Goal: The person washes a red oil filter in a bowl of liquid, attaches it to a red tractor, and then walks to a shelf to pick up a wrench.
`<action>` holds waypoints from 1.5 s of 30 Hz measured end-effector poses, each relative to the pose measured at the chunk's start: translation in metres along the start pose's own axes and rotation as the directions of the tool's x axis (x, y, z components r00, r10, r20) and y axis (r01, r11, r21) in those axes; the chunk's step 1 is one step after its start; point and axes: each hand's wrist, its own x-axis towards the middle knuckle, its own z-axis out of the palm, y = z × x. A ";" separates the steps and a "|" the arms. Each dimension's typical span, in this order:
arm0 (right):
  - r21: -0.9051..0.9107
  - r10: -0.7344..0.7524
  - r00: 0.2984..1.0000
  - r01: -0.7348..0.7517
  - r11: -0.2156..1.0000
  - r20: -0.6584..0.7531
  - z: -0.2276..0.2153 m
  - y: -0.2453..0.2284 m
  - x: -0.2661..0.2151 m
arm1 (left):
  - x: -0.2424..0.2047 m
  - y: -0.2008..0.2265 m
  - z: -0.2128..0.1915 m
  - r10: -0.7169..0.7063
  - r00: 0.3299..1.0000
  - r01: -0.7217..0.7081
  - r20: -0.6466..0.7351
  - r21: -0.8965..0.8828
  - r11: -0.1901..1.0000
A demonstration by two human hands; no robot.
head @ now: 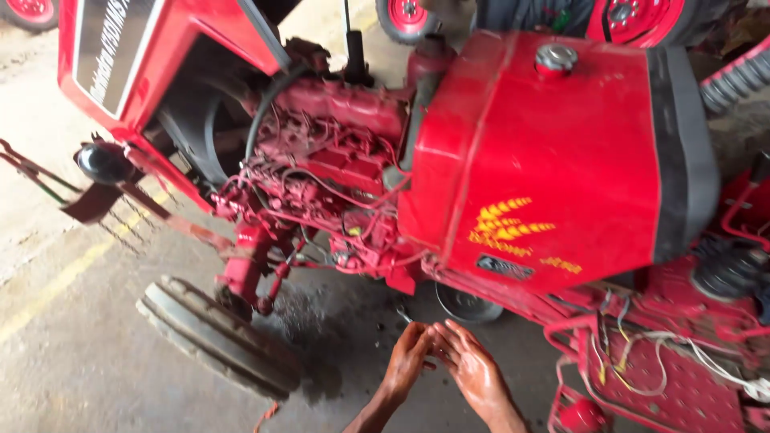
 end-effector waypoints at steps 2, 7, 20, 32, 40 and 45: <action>-0.025 -0.038 0.996 0.040 0.999 0.078 0.014 0.013 0.033 | 0.014 0.012 -0.013 0.016 1.000 -0.017 -0.021 -0.041 0.999; -0.147 -0.025 0.979 0.055 0.988 0.203 0.034 0.023 0.105 | 0.069 0.005 -0.045 0.120 0.969 -0.122 -0.218 0.006 0.993; -0.646 0.484 0.737 -0.086 0.759 0.471 0.048 0.061 0.279 | 0.209 0.002 -0.086 0.113 0.876 -0.215 -0.469 -0.169 0.962; -0.648 0.611 0.697 -0.275 0.710 0.374 0.015 0.058 0.343 | 0.182 -0.023 -0.178 -0.035 0.779 -0.229 -0.626 -0.337 0.913; -0.700 0.343 0.928 -0.150 0.698 0.143 0.072 0.097 0.299 | 0.139 -0.042 -0.245 0.031 0.879 -0.110 -0.476 -0.139 0.984; -0.870 0.044 0.940 0.296 0.394 0.339 0.113 0.139 0.260 | 0.127 -0.034 -0.229 0.552 0.833 -0.318 -0.011 0.808 0.496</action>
